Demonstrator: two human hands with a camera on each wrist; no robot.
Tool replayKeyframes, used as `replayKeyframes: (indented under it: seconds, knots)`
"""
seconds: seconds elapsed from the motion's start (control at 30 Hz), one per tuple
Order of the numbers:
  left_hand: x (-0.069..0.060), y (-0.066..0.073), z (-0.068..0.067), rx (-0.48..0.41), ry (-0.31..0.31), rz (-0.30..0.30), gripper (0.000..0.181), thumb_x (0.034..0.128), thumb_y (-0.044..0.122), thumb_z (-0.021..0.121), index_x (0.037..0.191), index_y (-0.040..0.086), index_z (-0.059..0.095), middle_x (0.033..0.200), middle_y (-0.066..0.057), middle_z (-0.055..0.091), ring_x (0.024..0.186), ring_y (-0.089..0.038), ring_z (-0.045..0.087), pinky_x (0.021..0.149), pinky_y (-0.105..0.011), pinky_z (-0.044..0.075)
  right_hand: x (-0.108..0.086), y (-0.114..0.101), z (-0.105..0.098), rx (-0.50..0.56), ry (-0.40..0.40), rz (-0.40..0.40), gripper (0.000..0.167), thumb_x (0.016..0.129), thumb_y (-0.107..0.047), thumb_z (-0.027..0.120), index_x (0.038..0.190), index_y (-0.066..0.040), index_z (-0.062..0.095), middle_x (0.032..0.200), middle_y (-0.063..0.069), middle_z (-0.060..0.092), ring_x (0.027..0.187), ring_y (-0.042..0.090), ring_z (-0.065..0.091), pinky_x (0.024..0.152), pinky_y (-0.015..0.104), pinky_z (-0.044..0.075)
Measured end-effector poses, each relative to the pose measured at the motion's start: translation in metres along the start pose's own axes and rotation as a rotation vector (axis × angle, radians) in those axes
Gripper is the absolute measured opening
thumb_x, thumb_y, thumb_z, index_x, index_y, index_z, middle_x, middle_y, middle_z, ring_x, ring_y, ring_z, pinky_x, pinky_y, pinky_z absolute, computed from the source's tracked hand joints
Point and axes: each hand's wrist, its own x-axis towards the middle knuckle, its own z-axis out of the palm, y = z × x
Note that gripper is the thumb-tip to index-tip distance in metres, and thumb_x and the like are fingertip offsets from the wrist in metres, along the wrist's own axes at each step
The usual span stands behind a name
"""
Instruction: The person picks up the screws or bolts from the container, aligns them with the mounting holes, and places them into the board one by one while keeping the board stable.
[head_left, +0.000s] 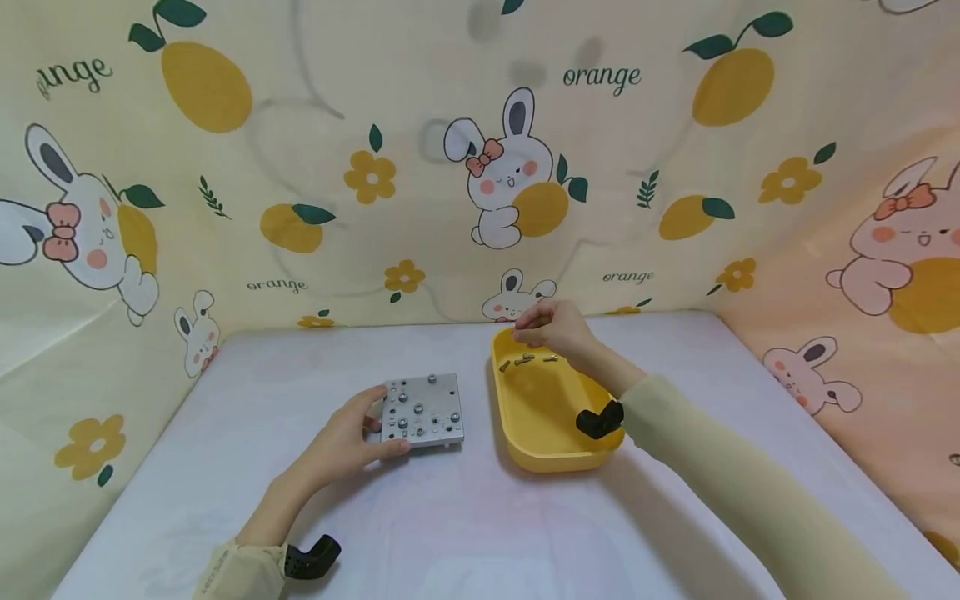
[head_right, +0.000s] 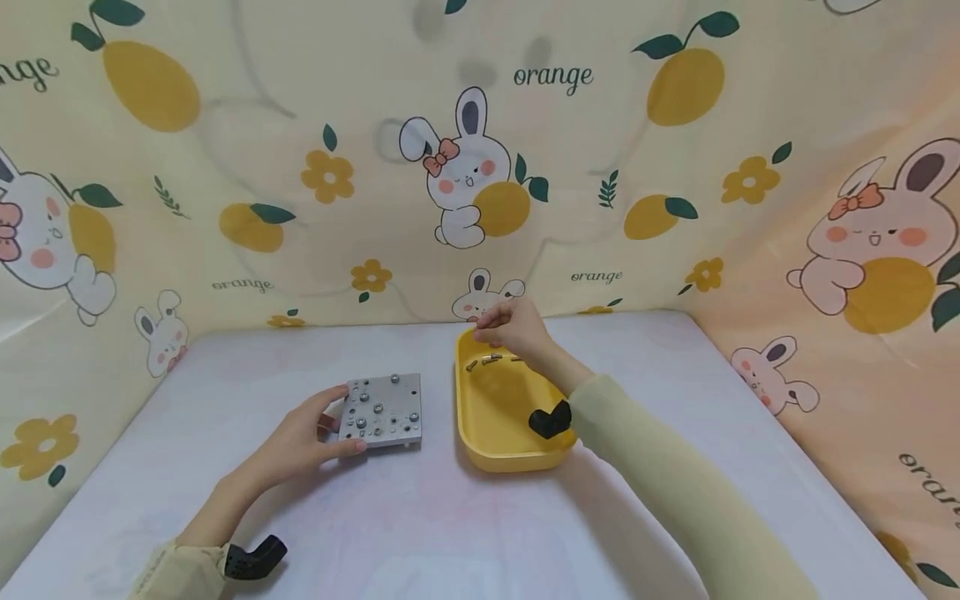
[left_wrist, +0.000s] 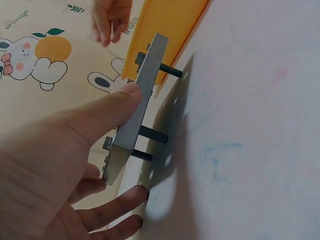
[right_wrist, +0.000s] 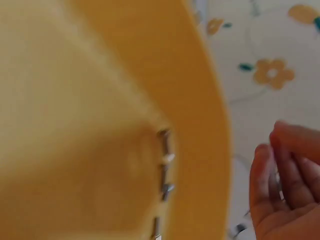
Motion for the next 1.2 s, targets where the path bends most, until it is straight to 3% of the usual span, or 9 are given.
replayKeyframes:
  seconds: [0.23,0.4,0.7,0.93,1.2]
  knots:
    - [0.000,-0.003,0.001,-0.011,0.000,-0.011,0.106,0.0729,0.055,0.082,0.152,0.006,0.032,0.141,-0.013,0.048,0.106,-0.022,0.057,0.085,-0.039,0.051,0.019,0.033,0.001,0.024,-0.021,0.023,0.018,0.083,0.004,0.076,0.098,0.009,0.069,0.092,0.014,0.072,0.086,0.027,0.069,0.086,0.052,0.052]
    - [0.000,-0.004,0.003,-0.014,0.007,-0.007,0.106,0.0723,0.056,0.082,0.152,0.007,0.033,0.142,-0.012,0.047,0.106,-0.021,0.057,0.086,-0.040,0.050,0.022,0.046,0.003,-0.020,-0.008,0.061,0.017,0.084,0.004,0.076,0.099,0.009,0.069,0.092,0.016,0.072,0.092,0.038,0.067,0.088,0.055,0.049]
    - [0.001,-0.004,0.002,-0.010,0.011,-0.006,0.105,0.0723,0.054,0.083,0.152,0.006,0.034,0.141,-0.012,0.047,0.105,-0.021,0.058,0.085,-0.039,0.050,0.029,0.071,0.008,-0.075,-0.054,0.093,0.019,0.082,0.005,0.077,0.100,0.008,0.071,0.091,0.018,0.072,0.085,0.031,0.070,0.078,0.042,0.055]
    - [0.000,-0.004,0.003,-0.011,0.019,-0.012,0.105,0.0719,0.054,0.083,0.151,0.006,0.034,0.142,-0.013,0.047,0.104,-0.021,0.058,0.086,-0.040,0.050,0.032,0.075,0.020,-0.181,-0.109,0.052,0.020,0.077,0.006,0.080,0.096,0.005,0.074,0.089,0.013,0.073,0.076,0.019,0.068,0.066,0.024,0.053]
    - [0.001,-0.002,0.002,-0.007,0.011,-0.016,0.106,0.0723,0.054,0.083,0.152,0.006,0.033,0.141,-0.013,0.048,0.105,-0.021,0.058,0.086,-0.040,0.050,0.028,0.071,0.027,-0.291,-0.168,-0.006,0.017,0.074,0.005,0.083,0.088,0.001,0.073,0.080,0.009,0.071,0.070,0.015,0.062,0.065,0.024,0.053]
